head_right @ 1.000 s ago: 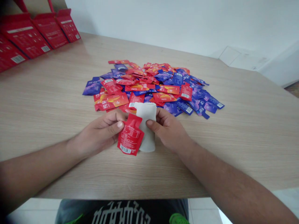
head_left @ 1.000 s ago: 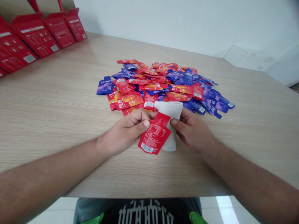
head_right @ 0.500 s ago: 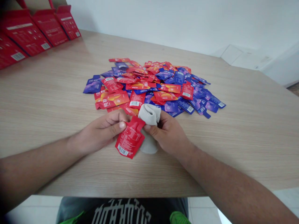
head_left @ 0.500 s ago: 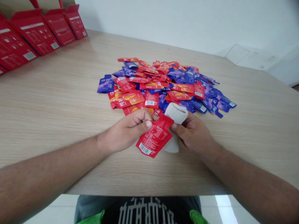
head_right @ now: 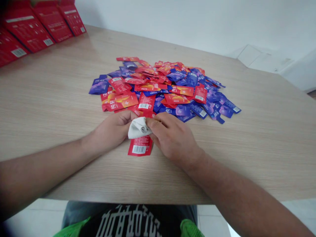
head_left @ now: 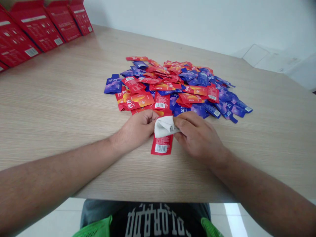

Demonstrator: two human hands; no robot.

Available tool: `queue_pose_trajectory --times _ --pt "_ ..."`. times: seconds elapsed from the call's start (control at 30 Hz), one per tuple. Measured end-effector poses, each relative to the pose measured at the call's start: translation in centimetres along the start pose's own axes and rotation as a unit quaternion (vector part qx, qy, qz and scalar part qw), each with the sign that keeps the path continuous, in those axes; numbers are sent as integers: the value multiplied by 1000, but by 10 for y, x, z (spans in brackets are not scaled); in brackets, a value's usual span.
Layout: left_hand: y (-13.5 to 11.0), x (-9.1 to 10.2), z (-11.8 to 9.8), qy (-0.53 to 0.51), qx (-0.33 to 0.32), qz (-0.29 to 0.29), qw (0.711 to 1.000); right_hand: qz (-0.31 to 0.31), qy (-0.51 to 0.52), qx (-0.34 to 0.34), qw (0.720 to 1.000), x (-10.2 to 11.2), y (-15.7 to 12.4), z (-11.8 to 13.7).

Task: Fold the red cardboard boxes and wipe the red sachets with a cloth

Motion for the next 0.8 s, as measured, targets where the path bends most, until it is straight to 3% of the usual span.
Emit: queue_pose_trajectory --times 0.13,0.33,0.47,0.63,0.8 --pt "0 2 1 -35 -12 8 999 67 44 77 994 -7 -4 13" --pt "1 -5 9 -138 23 46 989 2 29 -17 999 -2 -4 -10" --pt "0 -9 10 -201 21 69 977 71 76 77 992 -10 -5 6" --pt "0 -9 14 -232 50 59 970 -5 29 -32 999 0 -2 -12" --pt "-3 -12 12 -260 58 58 962 43 82 75 993 -7 -3 2"
Point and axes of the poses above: each hand's wrist, its own y-axis towards the middle knuckle, its own x-axis out of the back of the hand, z = x × y, the point moved 6 cm from there along y, towards the middle knuckle, and after that the axes turned 1 degree about -y, right-handed, at the moved point
